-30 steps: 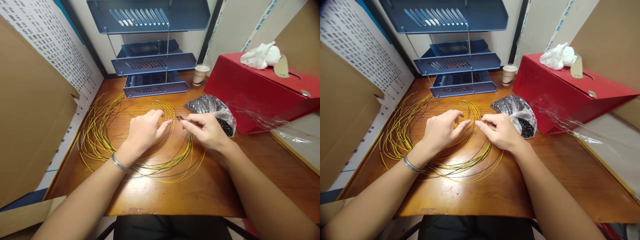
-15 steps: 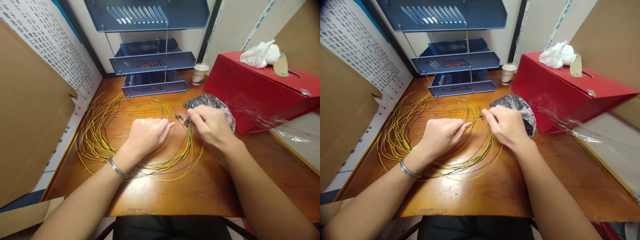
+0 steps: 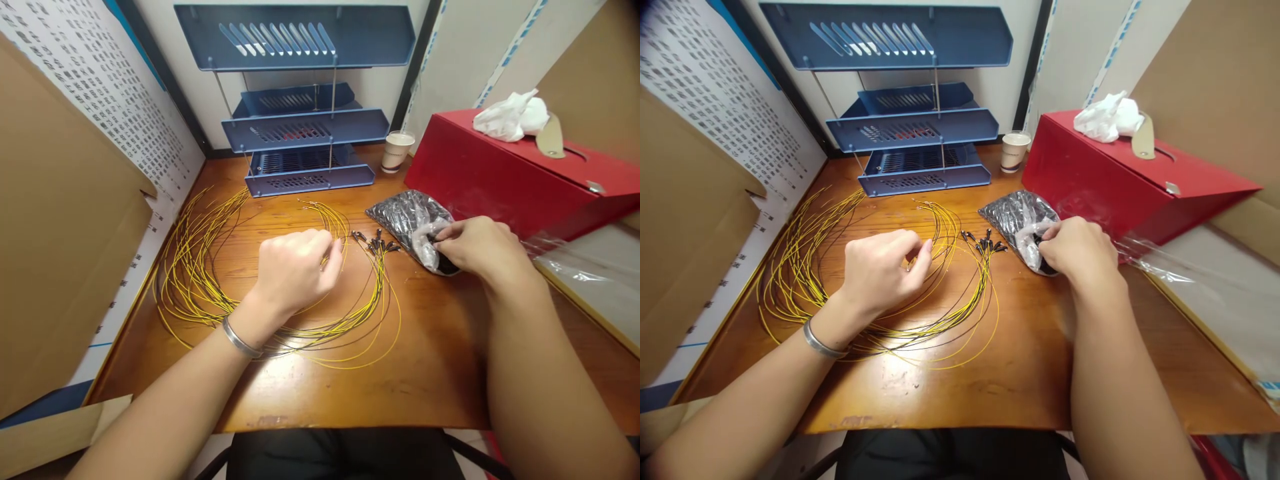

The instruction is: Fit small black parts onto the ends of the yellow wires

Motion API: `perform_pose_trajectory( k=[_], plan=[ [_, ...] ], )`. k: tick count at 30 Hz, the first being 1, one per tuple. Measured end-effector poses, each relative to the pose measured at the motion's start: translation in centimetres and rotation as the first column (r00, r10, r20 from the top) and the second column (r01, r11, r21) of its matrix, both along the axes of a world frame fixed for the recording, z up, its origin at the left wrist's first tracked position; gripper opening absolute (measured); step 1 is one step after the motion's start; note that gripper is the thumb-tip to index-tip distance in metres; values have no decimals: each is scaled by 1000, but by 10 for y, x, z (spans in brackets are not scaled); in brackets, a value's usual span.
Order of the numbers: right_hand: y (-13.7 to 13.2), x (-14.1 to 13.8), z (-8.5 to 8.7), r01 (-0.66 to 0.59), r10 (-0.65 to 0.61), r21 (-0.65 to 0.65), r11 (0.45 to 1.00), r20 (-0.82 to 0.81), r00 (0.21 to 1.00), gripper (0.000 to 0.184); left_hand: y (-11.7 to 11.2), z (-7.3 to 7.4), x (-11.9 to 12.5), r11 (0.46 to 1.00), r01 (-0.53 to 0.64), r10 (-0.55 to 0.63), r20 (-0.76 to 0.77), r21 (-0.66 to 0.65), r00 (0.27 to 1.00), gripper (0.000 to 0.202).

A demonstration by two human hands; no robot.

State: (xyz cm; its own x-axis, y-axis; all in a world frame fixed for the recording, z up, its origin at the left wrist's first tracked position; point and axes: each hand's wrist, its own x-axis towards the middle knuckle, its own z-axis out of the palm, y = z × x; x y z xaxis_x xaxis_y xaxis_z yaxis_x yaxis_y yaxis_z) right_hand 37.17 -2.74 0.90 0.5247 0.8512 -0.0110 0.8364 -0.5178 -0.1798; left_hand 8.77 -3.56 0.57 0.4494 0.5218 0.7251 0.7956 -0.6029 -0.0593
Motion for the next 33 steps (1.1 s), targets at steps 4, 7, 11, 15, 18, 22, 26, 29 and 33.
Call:
perform_pose_trajectory(
  k=[4, 7, 11, 15, 18, 22, 26, 29, 33],
  plan=[
    [1, -1, 2, 63, -65, -87, 994, -23, 998, 49, 3, -2, -1, 999, 10, -10, 12, 48, 1000, 35],
    [1, -4, 3, 65, -68, -86, 994, -29, 997, 42, 4, -3, -1, 996, 45, -46, 6, 81, 999, 36],
    [1, -6, 4, 75, -79, -81, 994, -41, 996, 35, 4, -3, 0, 994, 54, -56, 18, 95, 998, 40],
    [1, -6, 5, 68, -71, -59, 996, -54, 996, 31, 6, -4, -1, 991, 52, -54, 20, 121, 998, 42],
    [0, -5, 6, 56, -57, -30, 998, -57, 997, 27, 7, -3, -2, 988, 51, -53, 9, 144, 999, 45],
    [-3, -6, 8, 22, -20, 21, 1000, -69, 997, 24, 7, -2, -3, 995, 35, -34, -12, 97, 999, 52],
    [-7, -23, 11, -38, 43, 297, 954, -13, 999, 28, 7, -3, -1, 1000, 8, -8, -16, 25, 1000, 50],
    [-10, -45, 8, -366, 436, 603, 709, 32, 899, 25, 6, -4, -1, 1000, 18, -18, -6, 0, 1000, 44],
    [-14, -67, -2, -682, 808, 627, 377, 138, 573, 33, 4, -3, -2, 995, 90, -92, 39, 32, 995, 38]
  ],
)
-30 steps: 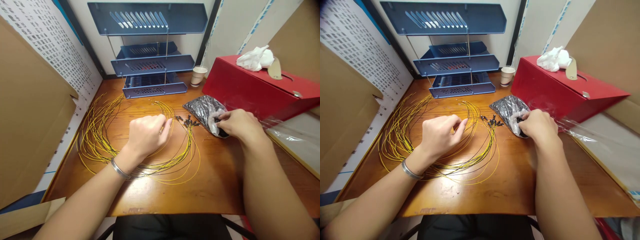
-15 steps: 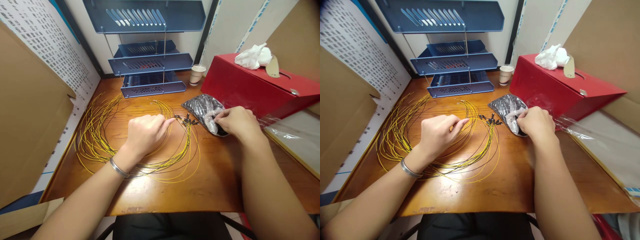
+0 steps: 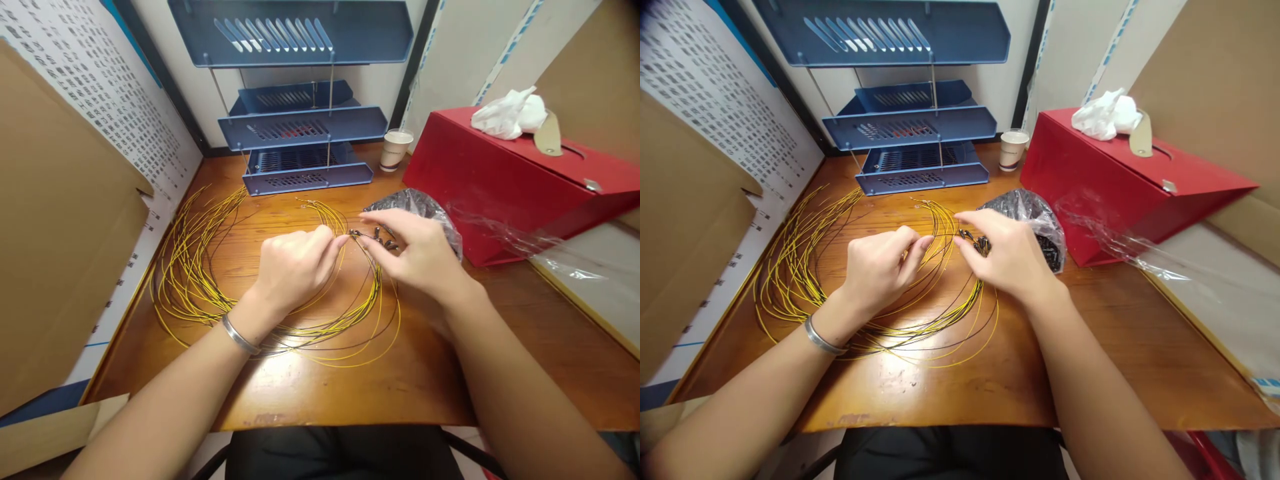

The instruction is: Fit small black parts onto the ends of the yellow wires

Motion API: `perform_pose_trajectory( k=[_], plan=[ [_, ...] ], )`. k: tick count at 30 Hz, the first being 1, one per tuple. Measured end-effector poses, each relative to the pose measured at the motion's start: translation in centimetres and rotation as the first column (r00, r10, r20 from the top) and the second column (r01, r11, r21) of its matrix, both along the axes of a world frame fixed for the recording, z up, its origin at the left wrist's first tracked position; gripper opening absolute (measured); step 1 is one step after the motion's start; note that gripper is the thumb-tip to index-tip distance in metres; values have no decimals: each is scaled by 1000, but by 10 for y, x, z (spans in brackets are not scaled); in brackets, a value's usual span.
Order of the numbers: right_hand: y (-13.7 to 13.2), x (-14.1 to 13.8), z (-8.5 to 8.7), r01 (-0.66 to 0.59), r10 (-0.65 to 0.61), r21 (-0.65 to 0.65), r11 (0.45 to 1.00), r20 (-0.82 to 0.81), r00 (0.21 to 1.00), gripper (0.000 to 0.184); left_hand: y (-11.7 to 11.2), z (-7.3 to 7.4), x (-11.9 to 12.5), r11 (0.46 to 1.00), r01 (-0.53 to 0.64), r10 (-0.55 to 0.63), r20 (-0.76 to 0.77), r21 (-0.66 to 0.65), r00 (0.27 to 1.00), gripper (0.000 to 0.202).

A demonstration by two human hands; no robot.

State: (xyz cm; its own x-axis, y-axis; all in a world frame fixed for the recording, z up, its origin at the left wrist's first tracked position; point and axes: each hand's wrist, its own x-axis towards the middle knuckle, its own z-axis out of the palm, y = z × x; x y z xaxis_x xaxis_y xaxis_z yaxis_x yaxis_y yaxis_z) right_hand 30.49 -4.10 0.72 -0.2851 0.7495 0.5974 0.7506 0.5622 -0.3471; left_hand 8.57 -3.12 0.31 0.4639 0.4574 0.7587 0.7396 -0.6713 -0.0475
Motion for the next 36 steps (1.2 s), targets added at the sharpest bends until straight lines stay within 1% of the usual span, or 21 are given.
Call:
perform_pose_trajectory(
  k=[2, 3, 5, 7, 9, 10, 13, 15, 17, 18, 20, 23, 26, 27, 28, 29, 30, 31, 33, 35, 36],
  plan=[
    [0, -4, -4, -55, 56, -35, 998, 39, 998, 27, -2, 2, 1, 998, 61, -60, 74, -10, 995, 37],
    [0, -4, -5, -57, 59, -49, 997, 48, 997, 24, -4, 3, 3, 994, 97, -89, 146, -48, 985, 37],
    [0, -4, -7, -58, 61, -60, 997, 48, 997, 23, -8, 4, 8, 959, 205, -126, 349, -198, 929, 36],
    [0, -6, -7, -86, 88, -45, 995, 42, 995, 25, -13, 1, 14, 863, 343, -118, 511, -372, 852, 35],
    [-1, -8, -7, -129, 130, -22, 991, 56, 990, 27, -16, -4, 18, 776, 421, -128, 536, -470, 835, 34],
    [-2, -10, -7, -145, 146, -9, 989, 72, 987, 28, -17, -6, 20, 754, 432, -148, 513, -494, 845, 34],
    [-3, -17, -8, -157, 155, 2, 988, 125, 980, 31, -16, -10, 20, 755, 397, -156, 445, -521, 882, 38],
    [-4, -19, -9, -145, 148, -31, 989, 132, 980, 30, -13, -9, 18, 762, 364, -108, 449, -536, 887, 43],
    [-4, -20, -10, -133, 143, -81, 988, 129, 981, 29, -8, -6, 15, 766, 350, -33, 512, -538, 859, 50],
    [-3, -20, -10, -124, 138, -104, 987, 132, 982, 30, -5, -4, 14, 765, 356, 8, 561, -536, 828, 53],
    [-3, -20, -11, -97, 120, -144, 985, 158, 980, 32, 2, -1, 11, 763, 385, 94, 678, -519, 729, 55],
    [-4, -21, -12, -53, 93, -196, 979, 203, 975, 35, 15, 4, 4, 757, 445, 218, 827, -479, 519, 48],
    [-5, -22, -11, -43, 93, -226, 973, 218, 971, 37, 27, 10, -4, 776, 468, 296, 900, -422, 320, 41],
    [-6, -23, -10, -47, 97, -231, 972, 214, 972, 37, 30, 11, -6, 782, 463, 317, 906, -417, 280, 40],
    [-6, -23, -10, -52, 101, -229, 972, 207, 973, 38, 32, 11, -7, 783, 457, 335, 905, -421, 260, 39],
    [-6, -24, -10, -55, 101, -226, 973, 201, 974, 39, 33, 11, -8, 775, 456, 352, 898, -439, 265, 40],
    [-6, -24, -9, -53, 99, -222, 974, 199, 975, 40, 33, 10, -7, 751, 466, 368, 882, -468, 294, 41],
    [-6, -25, -9, -48, 92, -216, 975, 199, 976, 41, 32, 8, -5, 711, 488, 380, 861, -506, 340, 43],
    [-6, -26, -10, -35, 78, -208, 978, 202, 976, 42, 26, 4, 1, 588, 546, 373, 799, -596, 471, 47],
    [-6, -26, -11, -31, 77, -216, 976, 210, 975, 42, 18, -2, 9, 462, 584, 303, 738, -667, 603, 49],
    [-6, -27, -12, -29, 79, -223, 974, 219, 973, 41, 14, -5, 12, 419, 593, 250, 716, -687, 652, 49]
  ],
)
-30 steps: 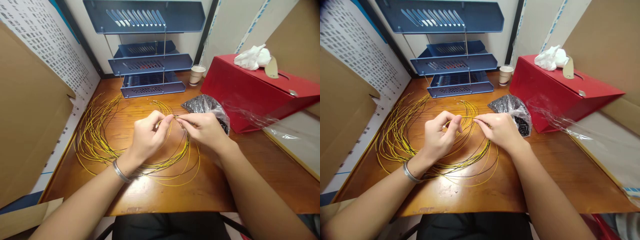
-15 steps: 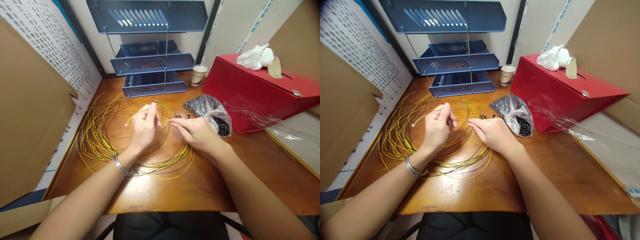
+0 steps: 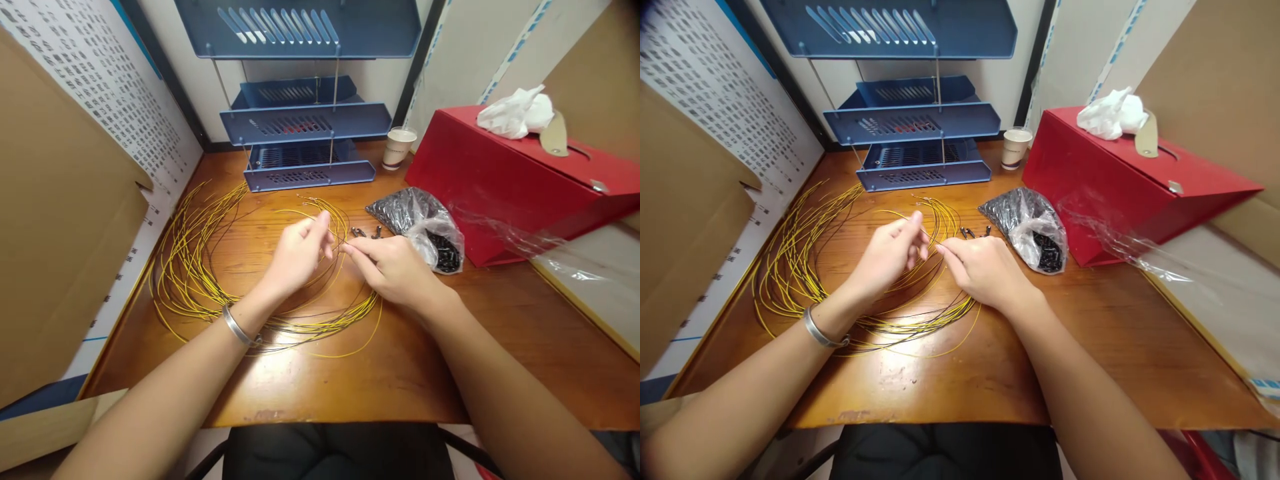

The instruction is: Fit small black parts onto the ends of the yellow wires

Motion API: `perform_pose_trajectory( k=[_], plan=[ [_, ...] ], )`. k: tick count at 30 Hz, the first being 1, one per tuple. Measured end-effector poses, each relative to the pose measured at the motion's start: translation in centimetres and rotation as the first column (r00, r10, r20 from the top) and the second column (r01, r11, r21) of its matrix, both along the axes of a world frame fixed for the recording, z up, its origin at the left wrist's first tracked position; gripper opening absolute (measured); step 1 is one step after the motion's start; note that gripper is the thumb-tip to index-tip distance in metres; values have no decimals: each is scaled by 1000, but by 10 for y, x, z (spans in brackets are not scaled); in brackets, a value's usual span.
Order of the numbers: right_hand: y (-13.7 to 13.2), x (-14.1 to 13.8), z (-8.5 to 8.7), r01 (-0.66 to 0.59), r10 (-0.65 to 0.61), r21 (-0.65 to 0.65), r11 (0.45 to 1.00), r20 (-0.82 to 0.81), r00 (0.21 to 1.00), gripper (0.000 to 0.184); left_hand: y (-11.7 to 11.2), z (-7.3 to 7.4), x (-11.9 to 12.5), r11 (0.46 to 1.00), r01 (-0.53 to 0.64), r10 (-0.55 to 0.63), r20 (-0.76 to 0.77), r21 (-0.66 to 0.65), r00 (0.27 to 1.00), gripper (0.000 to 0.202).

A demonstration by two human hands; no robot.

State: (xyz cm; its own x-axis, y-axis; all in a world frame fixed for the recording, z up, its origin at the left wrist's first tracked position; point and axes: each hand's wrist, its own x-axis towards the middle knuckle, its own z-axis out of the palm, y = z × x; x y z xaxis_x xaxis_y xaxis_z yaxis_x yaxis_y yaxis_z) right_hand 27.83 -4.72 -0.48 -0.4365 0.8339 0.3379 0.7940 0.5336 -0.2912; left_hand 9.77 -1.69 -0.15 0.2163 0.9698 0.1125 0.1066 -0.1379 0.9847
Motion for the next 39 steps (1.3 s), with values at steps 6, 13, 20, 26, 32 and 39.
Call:
perform_pose_trajectory(
  k=[6, 13, 20, 26, 32, 39],
  plan=[
    [-2, -4, -1, 34, -30, -47, 998, 88, 996, 37, -2, -5, 3, 996, 74, -74, -12, -41, 997, 45],
    [-2, -6, 4, 50, -40, -128, 990, 82, 996, 43, 24, 8, -23, 948, -223, 253, 114, -229, 961, 37],
    [-3, -5, 7, 165, -154, -136, 977, 82, 985, 53, 17, -4, -18, 984, 54, -68, -80, -171, 994, 56],
    [-2, -4, 12, 301, -282, -212, 930, 113, 953, 50, -10, 2, -1, 853, 450, -508, -225, -266, 831, 44],
    [0, -4, 13, 394, -377, -214, 894, 117, 919, 51, -25, 10, 4, 679, 624, -715, -154, -385, 682, 37],
    [2, -2, 5, 362, -395, -173, 916, -227, 890, 48, -27, 4, 8, 829, 457, -521, -145, -322, 841, 38]
  ],
)
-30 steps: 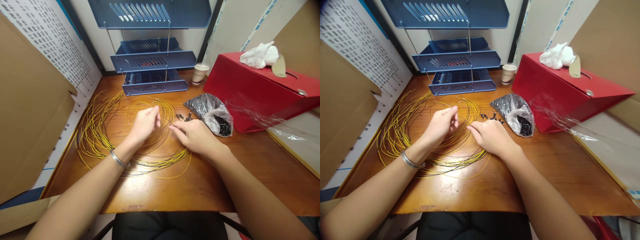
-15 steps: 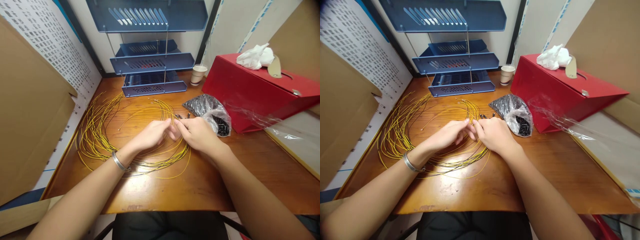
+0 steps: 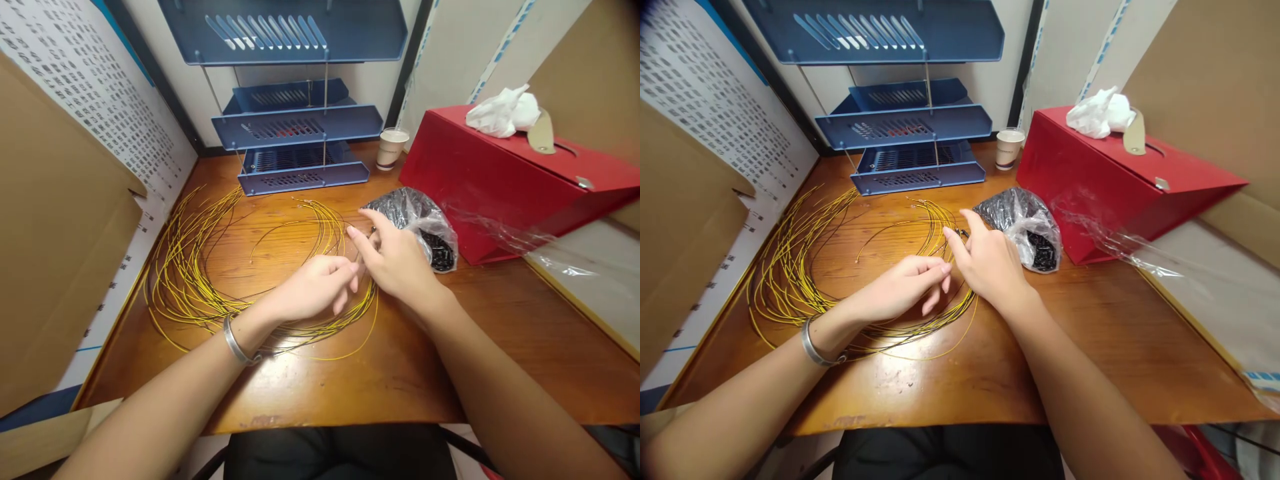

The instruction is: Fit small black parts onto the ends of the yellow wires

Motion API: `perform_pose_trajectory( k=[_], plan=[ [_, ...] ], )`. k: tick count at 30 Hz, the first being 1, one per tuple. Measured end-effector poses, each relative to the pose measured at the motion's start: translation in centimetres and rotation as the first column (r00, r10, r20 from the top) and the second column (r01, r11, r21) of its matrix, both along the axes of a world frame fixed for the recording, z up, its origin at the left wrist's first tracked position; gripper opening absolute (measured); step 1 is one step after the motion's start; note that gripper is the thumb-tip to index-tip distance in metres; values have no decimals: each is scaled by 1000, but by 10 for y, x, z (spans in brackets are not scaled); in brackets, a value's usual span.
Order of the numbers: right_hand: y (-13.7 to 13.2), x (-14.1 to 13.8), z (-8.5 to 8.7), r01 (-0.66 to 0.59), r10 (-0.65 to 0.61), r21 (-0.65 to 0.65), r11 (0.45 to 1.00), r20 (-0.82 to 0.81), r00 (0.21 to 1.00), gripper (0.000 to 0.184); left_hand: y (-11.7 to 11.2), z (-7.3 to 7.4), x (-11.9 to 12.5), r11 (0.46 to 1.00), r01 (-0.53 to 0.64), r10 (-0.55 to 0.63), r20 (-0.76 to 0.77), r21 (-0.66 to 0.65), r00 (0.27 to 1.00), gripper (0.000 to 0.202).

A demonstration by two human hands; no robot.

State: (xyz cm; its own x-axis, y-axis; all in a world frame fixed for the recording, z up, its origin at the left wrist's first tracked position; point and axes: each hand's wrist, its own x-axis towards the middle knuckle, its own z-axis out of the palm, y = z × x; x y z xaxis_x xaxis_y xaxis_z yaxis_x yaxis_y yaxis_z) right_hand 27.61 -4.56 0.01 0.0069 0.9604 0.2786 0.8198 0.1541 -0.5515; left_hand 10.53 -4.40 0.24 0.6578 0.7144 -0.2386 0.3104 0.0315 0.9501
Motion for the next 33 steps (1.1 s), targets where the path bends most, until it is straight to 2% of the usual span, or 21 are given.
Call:
perform_pose_trajectory(
  k=[2, 4, 6, 8, 10, 13, 15, 17, 19, 23, 26, 29, 31, 33],
  plan=[
    [-1, 0, -1, -117, 126, 87, 989, -106, 986, 47, 3, -1, -1, 997, -70, 69, 38, 34, 997, 39],
    [-3, 0, 0, -254, 274, 156, 955, -125, 954, 33, 6, -1, -2, 991, -113, 107, 84, 69, 991, 40],
    [-6, 0, 2, -352, 374, 187, 917, -99, 922, 42, 7, -1, -2, 986, -133, 121, 120, 101, 985, 41],
    [-7, -1, 3, -386, 409, 196, 901, -92, 908, 47, 8, 0, -2, 984, -134, 119, 125, 119, 985, 41],
    [-7, -1, 4, -361, 383, 188, 914, -97, 919, 42, 7, 0, -2, 987, -118, 106, 114, 109, 988, 41],
    [-4, 0, 2, -234, 248, 154, 960, -77, 966, 36, 4, 1, -1, 996, -72, 68, 88, 53, 994, 40],
    [-1, 0, 1, -141, 151, 154, 978, -56, 987, 41, 2, 2, 0, 999, -47, 45, 64, 22, 997, 40],
    [0, 0, 0, -102, 114, 178, 979, -61, 992, 45, 0, 3, 0, 999, -52, 52, 39, 9, 998, 40],
    [-1, 0, -1, -117, 140, 207, 971, -98, 985, 43, 0, 3, 1, 996, -85, 84, 31, 16, 996, 40],
    [-6, -4, 1, -233, 269, 232, 944, -134, 954, 34, 3, 3, -1, 992, -114, 110, 62, 62, 992, 43],
    [-8, -4, 1, -200, 227, 239, 950, -94, 969, 39, 2, 4, -2, 997, -58, 55, 62, 48, 997, 41],
    [-6, -2, 2, -128, 149, 251, 960, -68, 986, 34, 0, 5, -1, 999, 46, -45, 50, -20, 998, 40],
    [-6, -2, 2, -145, 171, 271, 952, -76, 982, 33, -1, 4, 0, 998, 57, -54, 60, -39, 997, 40],
    [-7, -2, 2, -204, 241, 305, 930, -89, 966, 34, -1, 3, 0, 999, 19, -16, 82, -33, 997, 41]
  ],
)
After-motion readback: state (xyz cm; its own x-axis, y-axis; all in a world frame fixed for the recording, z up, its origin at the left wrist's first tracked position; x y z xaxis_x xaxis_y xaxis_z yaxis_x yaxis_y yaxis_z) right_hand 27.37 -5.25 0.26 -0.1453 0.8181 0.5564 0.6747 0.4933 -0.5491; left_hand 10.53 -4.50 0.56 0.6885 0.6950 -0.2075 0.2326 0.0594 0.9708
